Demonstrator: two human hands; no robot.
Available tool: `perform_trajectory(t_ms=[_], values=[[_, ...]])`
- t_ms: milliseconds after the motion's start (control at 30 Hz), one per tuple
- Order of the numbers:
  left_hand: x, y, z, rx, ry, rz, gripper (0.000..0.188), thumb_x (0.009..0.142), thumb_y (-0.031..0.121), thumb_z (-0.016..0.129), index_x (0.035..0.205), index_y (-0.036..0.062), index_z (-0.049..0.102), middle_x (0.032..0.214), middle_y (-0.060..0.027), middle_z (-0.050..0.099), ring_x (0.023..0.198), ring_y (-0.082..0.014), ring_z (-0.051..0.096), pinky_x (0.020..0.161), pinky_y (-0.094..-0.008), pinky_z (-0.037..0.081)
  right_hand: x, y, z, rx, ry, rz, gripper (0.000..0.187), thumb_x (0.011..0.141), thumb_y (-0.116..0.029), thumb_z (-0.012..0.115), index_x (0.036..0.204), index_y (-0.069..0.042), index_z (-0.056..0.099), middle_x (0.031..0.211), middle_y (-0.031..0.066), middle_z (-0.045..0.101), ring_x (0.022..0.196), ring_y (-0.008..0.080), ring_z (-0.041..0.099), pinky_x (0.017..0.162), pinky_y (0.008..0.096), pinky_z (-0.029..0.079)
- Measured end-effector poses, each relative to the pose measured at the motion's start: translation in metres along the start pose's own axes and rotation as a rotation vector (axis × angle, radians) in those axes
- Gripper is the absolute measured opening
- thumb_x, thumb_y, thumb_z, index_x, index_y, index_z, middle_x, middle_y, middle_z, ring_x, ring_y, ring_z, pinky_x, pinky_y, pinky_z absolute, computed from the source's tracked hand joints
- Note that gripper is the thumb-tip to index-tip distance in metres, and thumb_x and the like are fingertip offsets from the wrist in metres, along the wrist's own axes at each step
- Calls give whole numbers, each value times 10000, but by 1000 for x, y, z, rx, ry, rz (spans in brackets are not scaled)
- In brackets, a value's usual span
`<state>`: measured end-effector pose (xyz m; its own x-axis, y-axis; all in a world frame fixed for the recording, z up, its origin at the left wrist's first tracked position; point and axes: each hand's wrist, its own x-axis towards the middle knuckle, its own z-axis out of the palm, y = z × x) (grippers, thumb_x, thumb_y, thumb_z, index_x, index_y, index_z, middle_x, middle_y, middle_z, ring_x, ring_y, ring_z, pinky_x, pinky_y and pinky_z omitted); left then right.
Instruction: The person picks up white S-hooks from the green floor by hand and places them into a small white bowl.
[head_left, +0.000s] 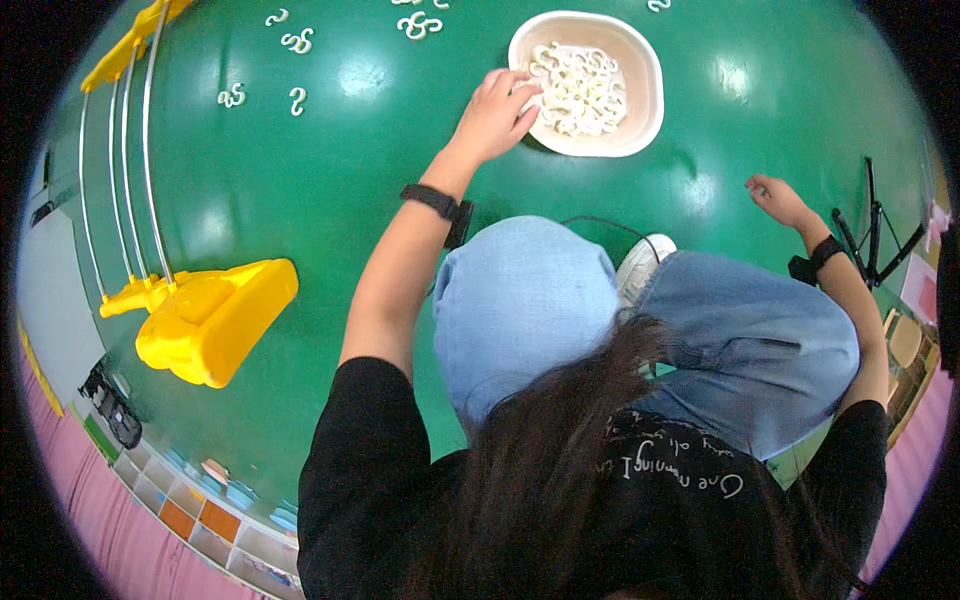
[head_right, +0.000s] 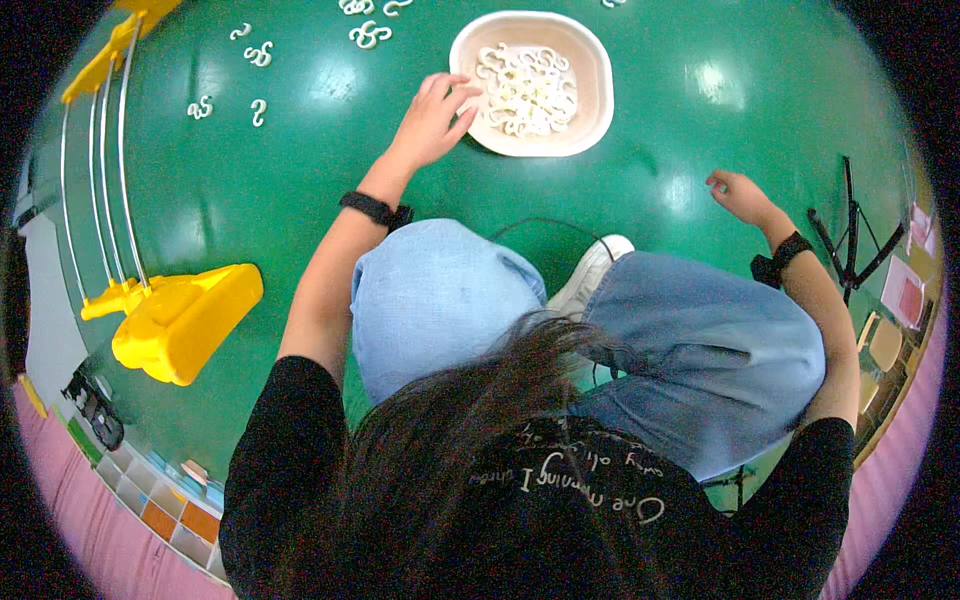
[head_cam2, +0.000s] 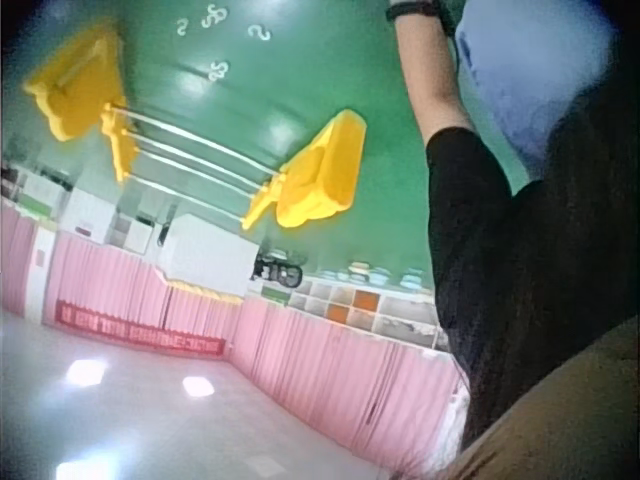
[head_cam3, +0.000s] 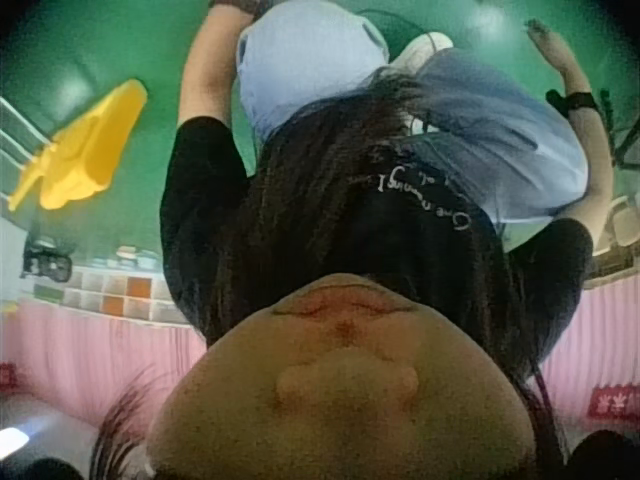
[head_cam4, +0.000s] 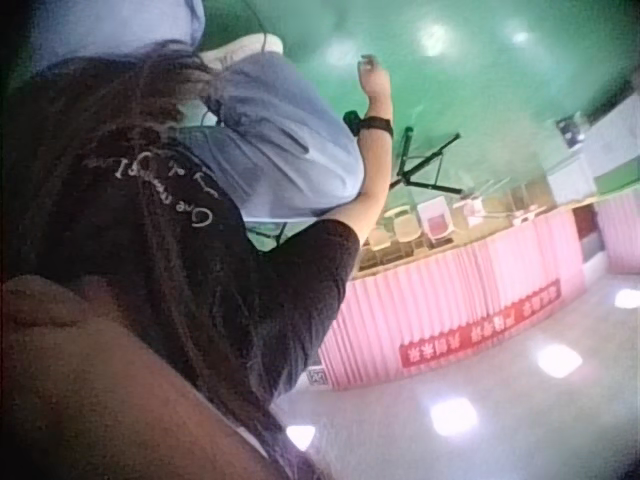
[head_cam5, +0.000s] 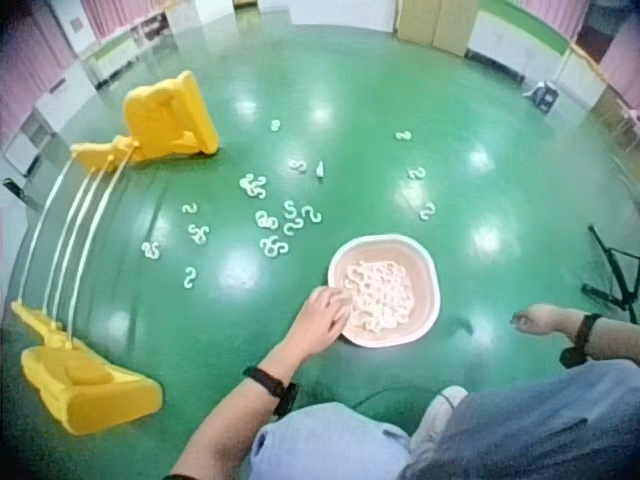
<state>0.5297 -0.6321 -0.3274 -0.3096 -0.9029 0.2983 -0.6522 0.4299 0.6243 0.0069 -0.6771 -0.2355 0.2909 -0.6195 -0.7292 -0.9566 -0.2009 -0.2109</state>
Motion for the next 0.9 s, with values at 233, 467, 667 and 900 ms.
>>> perform_trajectory(t_ms=[233, 467, 667, 900], values=[[-57, -11, -75, 217, -83, -199, 215, 886, 177, 584, 1078, 83, 601, 1161, -136, 539, 1136, -349, 474, 969, -448, 405, 111, -59, -30, -4, 130, -216, 375, 871, -271, 563, 1163, -36, 575, 1056, 192, 651, 988, 336, 625, 867, 415, 492], [-144, -25, -160, 380, -97, -443, 135, 879, 158, 590, 965, 76, 653, 1061, -123, 583, 1080, -330, 497, 938, -414, 426, 181, -140, -6, 372, 307, -43, 718, 840, -377, 619, 1374, 17, 343, 981, 206, 665, 844, 311, 675, 685, 407, 553], [-106, -28, -215, 553, -354, -643, 185, 867, 206, 591, 1014, 114, 654, 1104, -126, 574, 1127, -332, 471, 978, -412, 411, 197, -128, 37, 1085, 48, -47, 465, 841, -229, 576, 1234, 11, 514, 907, 144, 674, 630, 238, 674, 477, 350, 552], [49, -47, -255, 779, -632, -532, 270, 865, 257, 568, 1094, 126, 630, 1118, -157, 582, 1128, -359, 479, 974, -448, 415, 180, -78, 54, 1287, 220, -47, 377, 858, -167, 563, 1199, -8, 533, 903, 132, 671, 626, 222, 668, 467, 346, 547]])
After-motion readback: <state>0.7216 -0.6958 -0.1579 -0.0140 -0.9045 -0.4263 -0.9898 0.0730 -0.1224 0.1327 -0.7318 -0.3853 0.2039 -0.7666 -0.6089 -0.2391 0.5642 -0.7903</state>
